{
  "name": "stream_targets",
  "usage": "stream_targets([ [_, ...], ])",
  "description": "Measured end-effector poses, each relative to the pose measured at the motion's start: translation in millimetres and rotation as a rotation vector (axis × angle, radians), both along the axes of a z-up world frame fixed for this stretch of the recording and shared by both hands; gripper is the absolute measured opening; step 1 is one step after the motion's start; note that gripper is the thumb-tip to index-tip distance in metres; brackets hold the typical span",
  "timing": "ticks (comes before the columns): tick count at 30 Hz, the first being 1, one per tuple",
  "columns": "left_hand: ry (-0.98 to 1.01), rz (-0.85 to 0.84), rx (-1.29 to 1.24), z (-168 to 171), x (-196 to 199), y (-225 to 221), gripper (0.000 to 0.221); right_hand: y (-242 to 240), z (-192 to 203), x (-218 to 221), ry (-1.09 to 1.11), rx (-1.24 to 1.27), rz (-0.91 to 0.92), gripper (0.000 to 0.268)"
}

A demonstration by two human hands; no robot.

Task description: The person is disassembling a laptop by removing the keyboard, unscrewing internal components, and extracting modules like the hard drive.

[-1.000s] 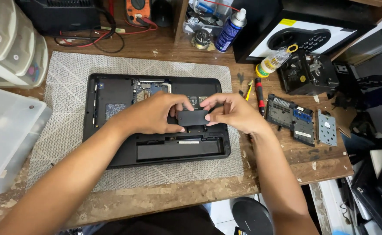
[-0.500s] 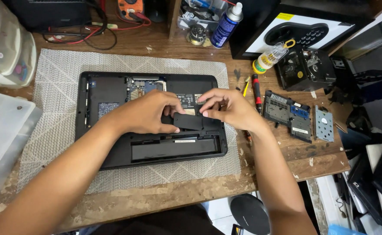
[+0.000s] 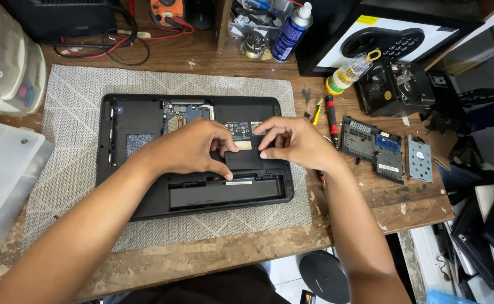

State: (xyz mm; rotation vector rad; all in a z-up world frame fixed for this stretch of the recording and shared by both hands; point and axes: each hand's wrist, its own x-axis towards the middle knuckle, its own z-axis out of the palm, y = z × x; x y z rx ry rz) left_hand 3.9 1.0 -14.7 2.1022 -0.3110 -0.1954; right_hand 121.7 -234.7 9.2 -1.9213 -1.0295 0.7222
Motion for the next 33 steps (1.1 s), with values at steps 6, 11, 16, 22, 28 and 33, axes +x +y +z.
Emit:
stream_targets([
  [6,-0.008,-0.003,0.014,-5.3,0.1,-0.2,0.045,-0.5,-6.8,1.5,-0.002,-0.006,0.01,0.042],
  [11,0.028,0.008,0.036,3.7,-1.7,0.9,0.053,-1.2,-7.6,1.2,-0.013,-0.035,0.009,0.041],
  [16,0.083,-0.026,0.016,13.8,-2.3,10.3,0.057,0.7,-6.0,-0.1,-0.042,-0.04,0.018,0.039],
  [22,0.077,0.039,-0.036,9.2,1.9,8.5,0.032,2.1,0.1,-4.0,-0.07,-0.046,0.02,0.033],
  [28,0.066,0.109,-0.014,-0.1,2.4,2.5,0.034,4.6,-1.0,-6.6,-0.153,-0.03,0.036,0.017],
  [33,0.078,0.115,0.07,1.9,2.4,-0.6,0.028,4.4,-7.6,-7.0,-0.181,-0.103,-0.021,0.015],
])
